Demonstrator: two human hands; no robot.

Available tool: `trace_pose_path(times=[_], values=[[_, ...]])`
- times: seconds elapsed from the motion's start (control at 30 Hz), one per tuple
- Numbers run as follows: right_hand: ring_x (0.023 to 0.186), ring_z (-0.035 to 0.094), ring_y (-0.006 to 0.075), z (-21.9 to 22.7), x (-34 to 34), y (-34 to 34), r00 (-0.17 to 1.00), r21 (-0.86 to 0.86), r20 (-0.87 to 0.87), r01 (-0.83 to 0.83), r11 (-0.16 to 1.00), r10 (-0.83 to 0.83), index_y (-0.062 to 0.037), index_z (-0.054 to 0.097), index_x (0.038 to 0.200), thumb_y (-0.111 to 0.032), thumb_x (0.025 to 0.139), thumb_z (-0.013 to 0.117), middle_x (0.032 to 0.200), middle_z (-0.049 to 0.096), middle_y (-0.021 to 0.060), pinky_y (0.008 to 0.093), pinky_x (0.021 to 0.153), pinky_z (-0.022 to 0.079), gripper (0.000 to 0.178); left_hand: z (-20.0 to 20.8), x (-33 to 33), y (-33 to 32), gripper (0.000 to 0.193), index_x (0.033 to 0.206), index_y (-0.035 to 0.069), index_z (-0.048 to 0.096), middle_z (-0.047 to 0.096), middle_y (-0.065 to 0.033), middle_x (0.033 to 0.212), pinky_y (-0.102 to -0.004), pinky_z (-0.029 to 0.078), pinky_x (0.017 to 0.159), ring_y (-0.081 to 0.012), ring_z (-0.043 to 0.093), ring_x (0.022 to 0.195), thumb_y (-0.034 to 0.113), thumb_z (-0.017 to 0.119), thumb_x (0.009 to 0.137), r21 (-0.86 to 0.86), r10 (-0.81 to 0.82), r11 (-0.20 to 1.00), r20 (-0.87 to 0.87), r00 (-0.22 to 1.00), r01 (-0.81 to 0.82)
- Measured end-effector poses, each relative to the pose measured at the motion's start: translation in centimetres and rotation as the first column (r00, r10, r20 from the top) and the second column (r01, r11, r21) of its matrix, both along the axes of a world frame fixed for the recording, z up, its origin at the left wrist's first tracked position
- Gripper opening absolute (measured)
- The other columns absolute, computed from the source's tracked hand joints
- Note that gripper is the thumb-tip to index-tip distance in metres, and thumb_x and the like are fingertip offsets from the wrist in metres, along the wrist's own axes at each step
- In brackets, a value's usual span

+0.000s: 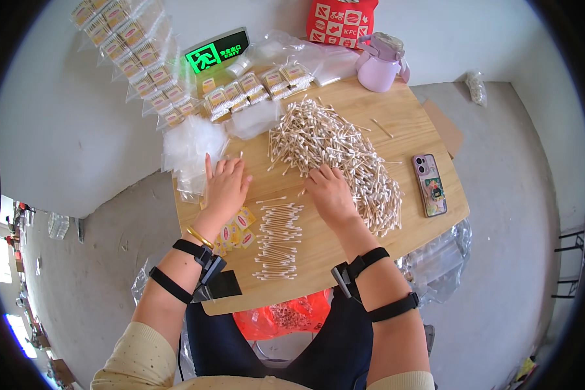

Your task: The person sits at a table and manually arranges cotton swabs into neat rows. They then place a small yellow wrapper over the aligned swabs and fold the wrapper to enclose them. The person repeats this process, creating multiple packaged units of cotton swabs.

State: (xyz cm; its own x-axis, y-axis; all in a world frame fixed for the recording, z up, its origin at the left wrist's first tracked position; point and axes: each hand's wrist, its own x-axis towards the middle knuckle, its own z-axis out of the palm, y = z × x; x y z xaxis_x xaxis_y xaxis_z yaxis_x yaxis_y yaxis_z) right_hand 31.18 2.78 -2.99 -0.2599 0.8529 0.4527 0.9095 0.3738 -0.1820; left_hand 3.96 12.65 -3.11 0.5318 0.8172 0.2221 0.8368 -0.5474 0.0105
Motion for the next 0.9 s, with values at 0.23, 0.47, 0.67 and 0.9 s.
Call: trace_pose_path(times=[0.23, 0.47, 0.67, 0.9], values=[[0.106, 0.057, 0.0238, 0.5, -0.1, 0.2, 0.998, -0.006, 0.046, 0.041, 0.999, -0.041, -0.0096, 0.070, 0.093, -0.009, 0.084, 0.068, 0.106, 0.059, 0.0045, 0.0376, 0.094, 0.048, 0.009, 0.7, 0.8, -4.9, 0.042, 0.135, 0.003, 0.065, 0.063, -0.0050, 0.133, -0.0617, 0.011, 0.131, -0.0254, 0.053, 0.131, 0.030, 0.063, 0.103, -0.089, -0.218, 0.970, 0.095, 0.971, 0.227], [0.111, 0.056, 0.0241, 0.1, -1.5, 0.8, 0.988, -0.034, 0.131, 0.088, 0.996, -0.083, -0.0099, 0.070, 0.094, -0.011, 0.085, 0.066, 0.108, 0.059, 0.0050, 0.0370, 0.096, 0.045, 0.009, 1.2, 0.5, -6.7, 0.039, 0.137, 0.008, 0.065, 0.063, -0.0018, 0.134, -0.0607, 0.017, 0.130, -0.0231, 0.054, 0.130, 0.026, 0.062, 0.103, -0.180, -0.301, 0.929, 0.150, 0.942, 0.325], [0.114, 0.055, 0.0238, 0.3, -5.2, 2.3, 0.967, -0.031, 0.226, 0.126, 0.992, -0.115, -0.0099, 0.070, 0.094, -0.013, 0.086, 0.067, 0.112, 0.061, 0.0051, 0.0370, 0.097, 0.045, 0.010, 0.8, 0.5, -7.0, 0.039, 0.139, 0.011, 0.065, 0.063, -0.0004, 0.134, -0.0593, 0.019, 0.130, -0.0230, 0.055, 0.129, 0.023, 0.064, 0.102, -0.175, -0.355, 0.904, 0.202, 0.913, 0.390], [0.112, 0.058, 0.0254, -0.5, -5.5, 1.9, 0.992, -0.026, -0.118, 0.029, 0.999, -0.032, -0.0076, 0.073, 0.099, -0.012, 0.088, 0.067, 0.108, 0.065, 0.0046, 0.0410, 0.099, 0.047, 0.014, 0.6, 0.1, -8.6, 0.060, 0.153, 0.006, 0.048, 0.051, -0.0141, 0.152, -0.0568, 0.019, 0.130, -0.0314, 0.047, 0.143, 0.029, 0.066, 0.101, -0.240, -0.201, 0.932, 0.281, 0.938, 0.271]])
